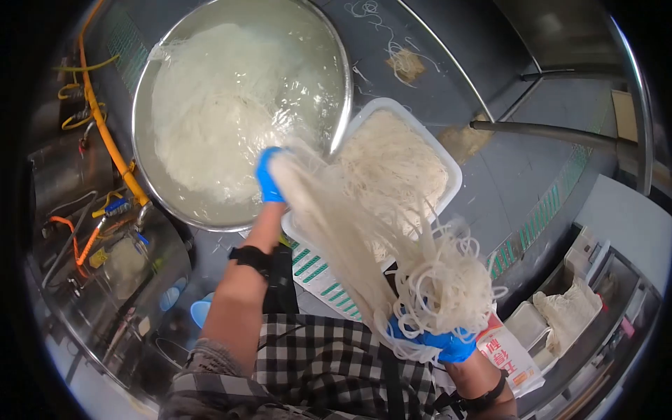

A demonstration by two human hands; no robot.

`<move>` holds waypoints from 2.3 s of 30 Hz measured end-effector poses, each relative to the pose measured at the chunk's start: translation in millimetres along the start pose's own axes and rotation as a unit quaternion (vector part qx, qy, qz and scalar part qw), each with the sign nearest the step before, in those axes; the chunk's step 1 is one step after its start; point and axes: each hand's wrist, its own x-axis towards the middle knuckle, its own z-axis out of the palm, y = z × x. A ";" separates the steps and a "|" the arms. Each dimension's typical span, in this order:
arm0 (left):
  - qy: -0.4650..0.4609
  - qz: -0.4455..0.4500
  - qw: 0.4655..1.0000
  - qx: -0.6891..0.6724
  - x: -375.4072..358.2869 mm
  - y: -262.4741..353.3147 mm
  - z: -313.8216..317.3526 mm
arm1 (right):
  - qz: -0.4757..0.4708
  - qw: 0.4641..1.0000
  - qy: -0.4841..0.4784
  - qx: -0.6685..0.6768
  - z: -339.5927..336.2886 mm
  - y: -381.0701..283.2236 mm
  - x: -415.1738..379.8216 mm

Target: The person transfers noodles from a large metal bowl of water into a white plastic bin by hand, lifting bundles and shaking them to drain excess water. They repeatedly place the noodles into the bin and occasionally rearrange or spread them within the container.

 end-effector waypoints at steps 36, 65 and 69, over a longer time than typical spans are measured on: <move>-0.159 0.031 0.846 0.508 -218.7 1.5 91.0 | 0.038 0.897 0.134 -0.419 -125.9 -16.3 247.9; 0.165 -0.335 0.925 0.073 -85.5 -10.7 -21.6 | 0.214 0.879 -0.244 -0.349 25.5 202.2 308.6; 0.153 -0.427 0.877 -0.160 -103.7 4.3 -9.1 | 0.141 0.823 -0.384 -0.394 11.7 146.7 237.6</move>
